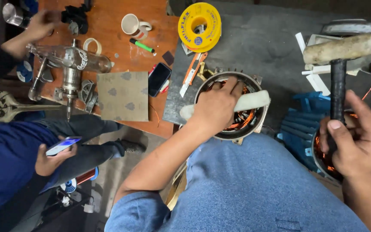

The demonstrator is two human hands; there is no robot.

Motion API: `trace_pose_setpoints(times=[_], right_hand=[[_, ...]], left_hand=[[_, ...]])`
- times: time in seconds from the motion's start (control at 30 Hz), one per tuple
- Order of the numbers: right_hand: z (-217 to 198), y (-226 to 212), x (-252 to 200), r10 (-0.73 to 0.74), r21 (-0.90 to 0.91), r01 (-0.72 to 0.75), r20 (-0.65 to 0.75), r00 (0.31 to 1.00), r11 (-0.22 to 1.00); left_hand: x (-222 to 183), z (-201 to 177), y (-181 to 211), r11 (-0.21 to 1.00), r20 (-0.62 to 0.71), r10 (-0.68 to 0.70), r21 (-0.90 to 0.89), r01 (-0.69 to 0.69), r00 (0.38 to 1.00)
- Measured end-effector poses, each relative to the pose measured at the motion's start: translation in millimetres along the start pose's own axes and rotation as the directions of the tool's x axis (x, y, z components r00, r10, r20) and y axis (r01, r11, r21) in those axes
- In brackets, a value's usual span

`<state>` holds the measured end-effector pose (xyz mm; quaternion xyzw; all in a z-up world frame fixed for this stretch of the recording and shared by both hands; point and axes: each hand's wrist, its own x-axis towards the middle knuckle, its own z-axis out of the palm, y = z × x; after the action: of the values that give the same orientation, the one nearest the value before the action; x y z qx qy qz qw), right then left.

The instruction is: Compacting and shaping copper windings inside an electric motor stator using a mallet and a wooden wedge.

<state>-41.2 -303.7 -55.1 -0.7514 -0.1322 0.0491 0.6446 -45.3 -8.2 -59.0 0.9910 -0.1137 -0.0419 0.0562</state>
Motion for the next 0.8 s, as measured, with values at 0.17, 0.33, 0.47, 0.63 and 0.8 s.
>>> trace_pose_setpoints(times=[0.17,0.33,0.47,0.63,0.8], right_hand=[[-0.7,2.5,-3.7,0.032,0.061,-0.029,-0.046,0.998,0.998],[-3.1,13.3,-5.4,0.041,0.098,-0.037,-0.035,0.999,0.994],[-2.2,12.5,-5.4,0.056,0.065,-0.053,-0.041,0.998,0.996],[-0.3,12.0,-7.0,0.041,0.064,-0.038,-0.051,0.998,0.997],[-1.8,9.7,-4.6,0.011,0.039,-0.011,-0.021,1.000,0.999]], left_hand=[[1.9,-0.3,-3.6,0.995,0.051,0.013,-0.097,-0.008,0.999],[-5.5,-44.3,-17.8,0.937,0.100,0.029,-0.348,0.008,0.995],[-1.7,-113.6,-17.0,0.565,-0.300,-0.231,-0.816,-0.124,0.925],[16.3,-78.5,-13.7,0.354,-0.267,-0.271,-0.921,-0.162,0.925],[17.1,-40.3,-1.7,0.283,-0.228,-0.249,-0.947,-0.154,0.941]])
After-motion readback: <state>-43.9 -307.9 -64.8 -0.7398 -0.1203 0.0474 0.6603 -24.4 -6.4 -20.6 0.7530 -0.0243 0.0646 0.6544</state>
